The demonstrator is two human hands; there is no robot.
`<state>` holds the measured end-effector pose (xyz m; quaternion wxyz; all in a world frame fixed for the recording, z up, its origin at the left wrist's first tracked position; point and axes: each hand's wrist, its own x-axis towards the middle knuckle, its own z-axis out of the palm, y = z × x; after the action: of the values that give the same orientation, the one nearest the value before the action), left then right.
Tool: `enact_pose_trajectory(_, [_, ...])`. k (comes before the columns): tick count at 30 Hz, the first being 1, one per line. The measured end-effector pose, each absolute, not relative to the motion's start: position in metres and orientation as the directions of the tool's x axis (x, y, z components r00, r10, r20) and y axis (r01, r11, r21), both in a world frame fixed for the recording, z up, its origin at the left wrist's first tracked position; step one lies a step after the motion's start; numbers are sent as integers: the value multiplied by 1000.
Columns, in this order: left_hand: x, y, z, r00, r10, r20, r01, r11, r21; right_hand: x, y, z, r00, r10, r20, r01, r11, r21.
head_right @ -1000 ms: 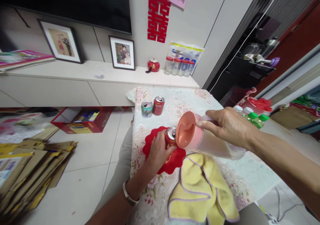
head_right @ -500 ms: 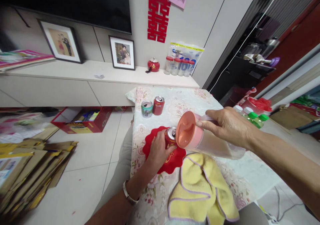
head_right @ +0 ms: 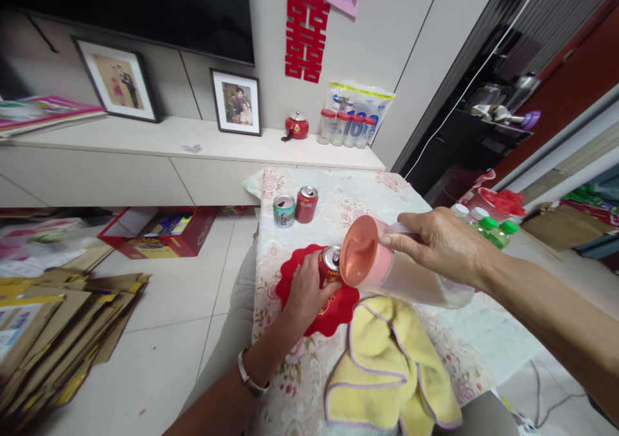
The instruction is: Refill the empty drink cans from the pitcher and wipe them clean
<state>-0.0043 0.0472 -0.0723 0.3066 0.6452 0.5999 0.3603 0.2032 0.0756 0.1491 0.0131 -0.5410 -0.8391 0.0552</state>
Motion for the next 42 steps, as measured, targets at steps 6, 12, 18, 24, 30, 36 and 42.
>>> enact_pose_trajectory(6, [-3, 47, -75, -8, 993, 118, 543, -95, 834, 204, 75, 150, -412, 910, -41, 908, 406, -108])
enact_pose_trajectory(12, [-3, 47, -72, 24, 996, 89, 563, -87, 822, 204, 76, 150, -406, 912, -56, 910, 398, -111])
enact_pose_trajectory(18, [-2, 47, -75, -2, 994, 113, 562, -93, 822, 201, 75, 152, -409, 911, -50, 909, 402, -107])
enact_pose_trajectory(24, [-2, 48, -77, -12, 993, 118, 532, -93, 842, 202, 76, 151, -414, 909, -51, 908, 408, -93])
enact_pose_trajectory(30, [-2, 47, -74, -16, 993, 118, 537, -91, 839, 202, 75, 152, -408, 912, -50, 909, 401, -113])
enact_pose_trajectory(36, [-3, 47, -75, 2, 994, 113, 554, -95, 827, 203, 76, 151, -405, 913, -54, 910, 396, -125])
enact_pose_trajectory(42, [-2, 48, -77, -1, 990, 140, 572, -114, 813, 206, 75, 149, -389, 919, -66, 916, 379, -129])
